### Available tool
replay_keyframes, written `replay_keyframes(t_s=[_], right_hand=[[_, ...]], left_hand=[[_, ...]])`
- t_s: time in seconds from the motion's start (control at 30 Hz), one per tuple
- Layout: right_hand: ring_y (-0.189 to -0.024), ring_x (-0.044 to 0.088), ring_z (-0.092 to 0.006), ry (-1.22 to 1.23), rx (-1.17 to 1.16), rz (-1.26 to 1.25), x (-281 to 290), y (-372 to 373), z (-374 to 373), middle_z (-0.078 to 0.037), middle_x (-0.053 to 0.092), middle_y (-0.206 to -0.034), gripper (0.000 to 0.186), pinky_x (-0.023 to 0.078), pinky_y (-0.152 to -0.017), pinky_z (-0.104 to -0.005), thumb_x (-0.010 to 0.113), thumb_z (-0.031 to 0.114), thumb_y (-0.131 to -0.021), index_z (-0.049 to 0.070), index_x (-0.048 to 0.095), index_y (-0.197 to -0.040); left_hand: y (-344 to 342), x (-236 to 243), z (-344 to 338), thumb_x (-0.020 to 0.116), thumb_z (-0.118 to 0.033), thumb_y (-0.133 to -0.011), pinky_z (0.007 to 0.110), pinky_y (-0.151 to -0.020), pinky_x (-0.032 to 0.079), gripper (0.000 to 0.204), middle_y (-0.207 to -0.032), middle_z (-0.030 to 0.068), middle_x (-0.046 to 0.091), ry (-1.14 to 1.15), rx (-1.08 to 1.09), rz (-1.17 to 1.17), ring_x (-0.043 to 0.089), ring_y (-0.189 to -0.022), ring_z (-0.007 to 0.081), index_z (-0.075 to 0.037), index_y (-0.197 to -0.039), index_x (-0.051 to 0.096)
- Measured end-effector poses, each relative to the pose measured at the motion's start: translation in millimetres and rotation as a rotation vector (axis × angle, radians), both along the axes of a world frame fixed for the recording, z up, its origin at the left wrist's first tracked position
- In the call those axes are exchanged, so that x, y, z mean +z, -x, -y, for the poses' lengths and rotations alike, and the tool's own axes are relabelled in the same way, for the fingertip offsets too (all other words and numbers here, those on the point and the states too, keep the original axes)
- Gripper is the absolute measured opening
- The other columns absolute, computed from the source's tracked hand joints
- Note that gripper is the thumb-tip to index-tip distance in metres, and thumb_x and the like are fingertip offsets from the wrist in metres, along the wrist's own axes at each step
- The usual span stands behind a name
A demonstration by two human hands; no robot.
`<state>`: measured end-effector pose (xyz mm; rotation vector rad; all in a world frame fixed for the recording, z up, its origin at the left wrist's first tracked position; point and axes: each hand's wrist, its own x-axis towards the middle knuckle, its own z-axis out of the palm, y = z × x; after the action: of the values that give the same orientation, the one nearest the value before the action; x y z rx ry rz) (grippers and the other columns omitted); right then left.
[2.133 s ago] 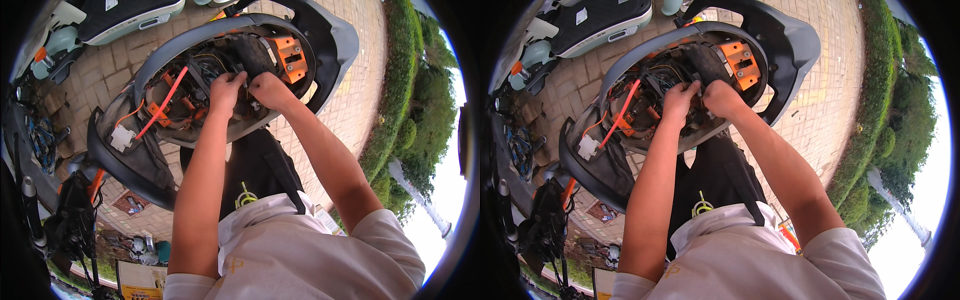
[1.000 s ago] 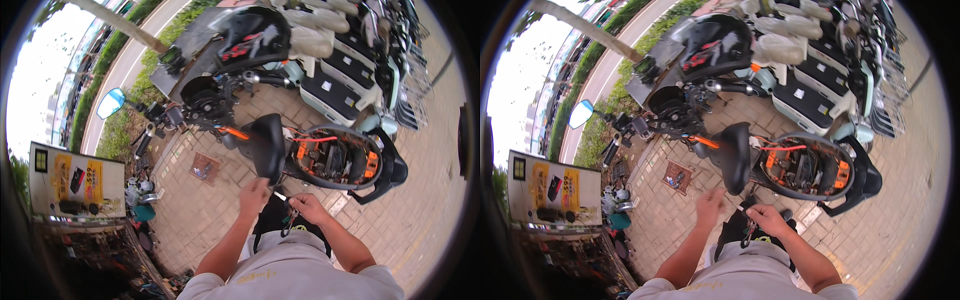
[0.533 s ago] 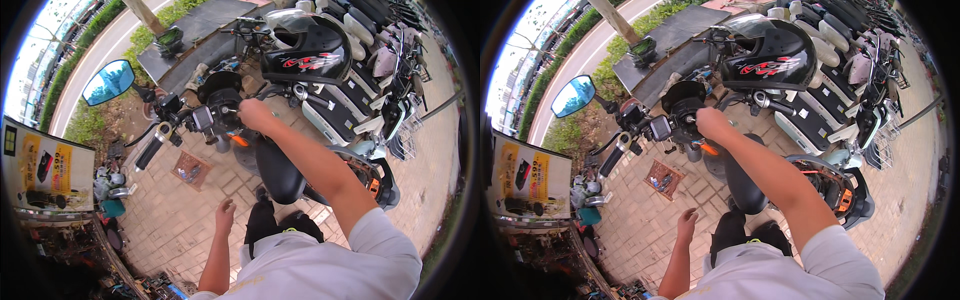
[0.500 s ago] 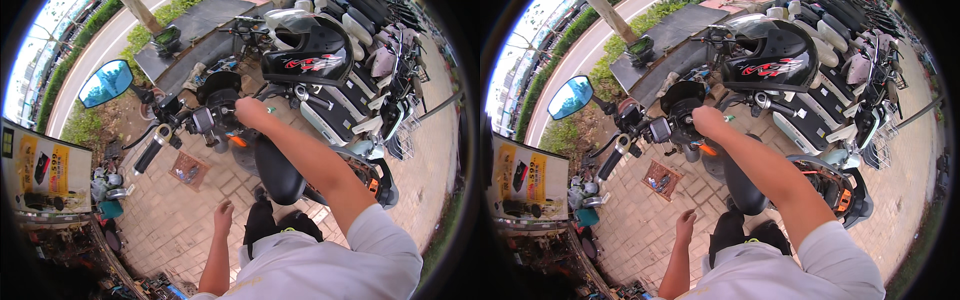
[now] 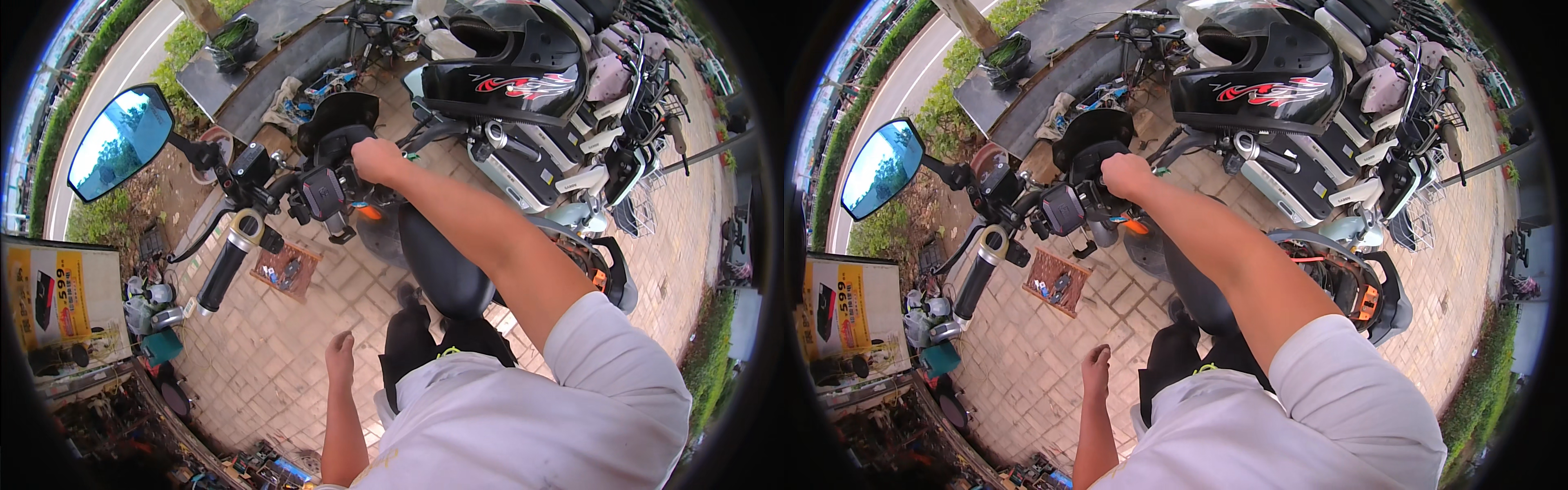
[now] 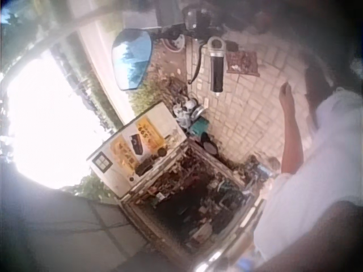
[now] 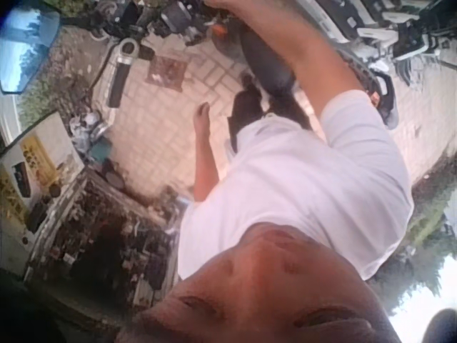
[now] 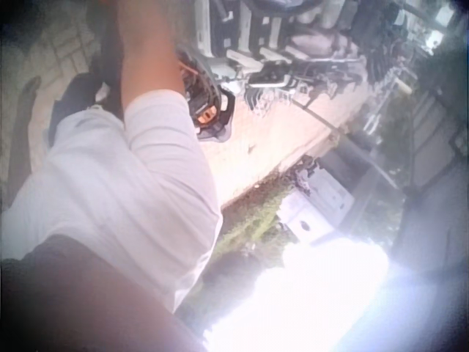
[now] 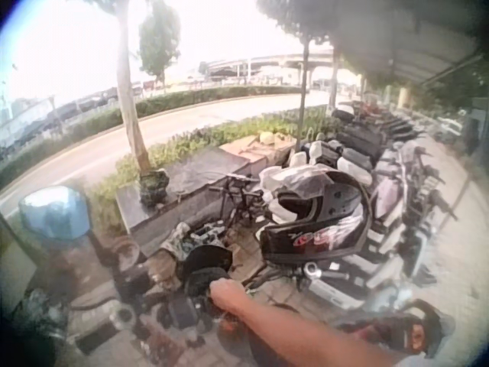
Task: The person works on an electric scooter's under-seat compartment, connecting and adjusting internal wiring, then closes the seat and uses a screwdriver to tighten fasteners on the seat and handlebar area. The scooter's digital display is briefly checked during the process.
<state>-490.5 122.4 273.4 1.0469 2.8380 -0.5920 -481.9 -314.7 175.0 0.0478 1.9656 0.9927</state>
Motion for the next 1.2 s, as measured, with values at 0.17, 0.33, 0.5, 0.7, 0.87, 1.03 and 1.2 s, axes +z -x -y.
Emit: replay_keyframes(t_s=[0.17, 0.33, 0.5, 0.7, 0.87, 1.03, 1.2], right_hand=[[-0.092, 0.07, -0.0355, -0.048, 0.079, -0.043, -2, 5, 8, -0.018, 0.072, -0.096, 0.02, 0.057, -0.078, -0.0442, 0.057, 0.011, -0.084, 0.005, 0.075, -0.092], [-0.091, 0.07, -0.035, 0.013, -0.044, -0.117, -18, 16, 12, -0.018, 0.072, -0.096, 0.021, 0.057, -0.078, -0.0441, 0.056, 0.01, -0.084, 0.004, 0.074, -0.093], [-0.093, 0.07, -0.037, -0.018, -0.045, -0.153, -30, 23, 13, -0.019, 0.072, -0.095, 0.02, 0.057, -0.079, -0.044, 0.057, 0.011, -0.085, 0.003, 0.074, -0.093], [-0.092, 0.069, -0.0393, 0.169, -0.304, -0.207, -42, 28, 8, -0.022, 0.071, -0.091, 0.027, 0.056, -0.08, -0.0454, 0.066, 0.024, -0.075, 0.002, 0.074, -0.088], [-0.092, 0.069, -0.0396, 0.236, -0.352, -0.17, -46, 32, 5, -0.022, 0.071, -0.096, 0.022, 0.055, -0.08, -0.0462, 0.063, 0.019, -0.078, 0.001, 0.073, -0.087], [-0.091, 0.066, -0.0377, 0.0, -0.047, -0.328, -4, -27, 29, -0.021, 0.069, -0.094, 0.025, 0.054, -0.081, -0.0456, 0.059, 0.02, -0.086, 0.0, 0.071, -0.091], [-0.097, 0.063, -0.0351, -0.1, -0.56, -0.723, 34, -194, 33, -0.019, 0.066, -0.105, 0.03, 0.05, -0.088, -0.0435, 0.064, 0.023, -0.087, 0.0, 0.066, -0.108]], left_hand=[[-12, 2, 5, 0.061, -0.017, -0.093, 0.033, -0.095, 0.045, 0.032, -0.115, 0.0146, 0.068, 0.019, 0.04, 0.001, 0.061, -0.109, 0.0214, 0.003, -0.118, 0.065], [-22, 7, 13, 0.062, -0.017, -0.093, 0.031, -0.092, 0.046, 0.031, -0.111, 0.0132, 0.069, 0.009, 0.071, -0.028, 0.061, -0.104, 0.0192, 0.003, -0.117, 0.066], [-32, 10, 11, 0.063, -0.017, -0.093, 0.03, -0.091, 0.046, 0.031, -0.109, 0.0127, 0.069, -0.009, 0.067, -0.019, 0.062, -0.103, 0.0185, 0.003, -0.116, 0.066], [-28, 11, 17, 0.062, -0.017, -0.093, 0.032, -0.093, 0.046, 0.032, -0.113, 0.0128, 0.069, 0.034, 0.059, -0.021, 0.062, -0.105, 0.0204, 0.003, -0.117, 0.066], [-19, 24, 23, 0.061, -0.017, -0.093, 0.031, -0.093, 0.045, 0.032, -0.114, 0.0124, 0.068, 0.065, 0.054, -0.01, 0.061, -0.107, 0.0195, 0.003, -0.118, 0.065], [8, 87, -14, 0.059, -0.014, -0.095, 0.029, -0.089, 0.046, 0.028, -0.111, 0.0099, 0.068, -0.051, -0.064, -0.18, 0.06, -0.101, 0.0165, 0.002, -0.117, 0.065], [52, 213, -56, 0.055, -0.01, -0.098, 0.03, -0.088, 0.047, 0.022, -0.109, 0.0082, 0.068, -0.371, -0.119, -0.737, 0.06, -0.098, 0.0152, 0.002, -0.113, 0.066]])
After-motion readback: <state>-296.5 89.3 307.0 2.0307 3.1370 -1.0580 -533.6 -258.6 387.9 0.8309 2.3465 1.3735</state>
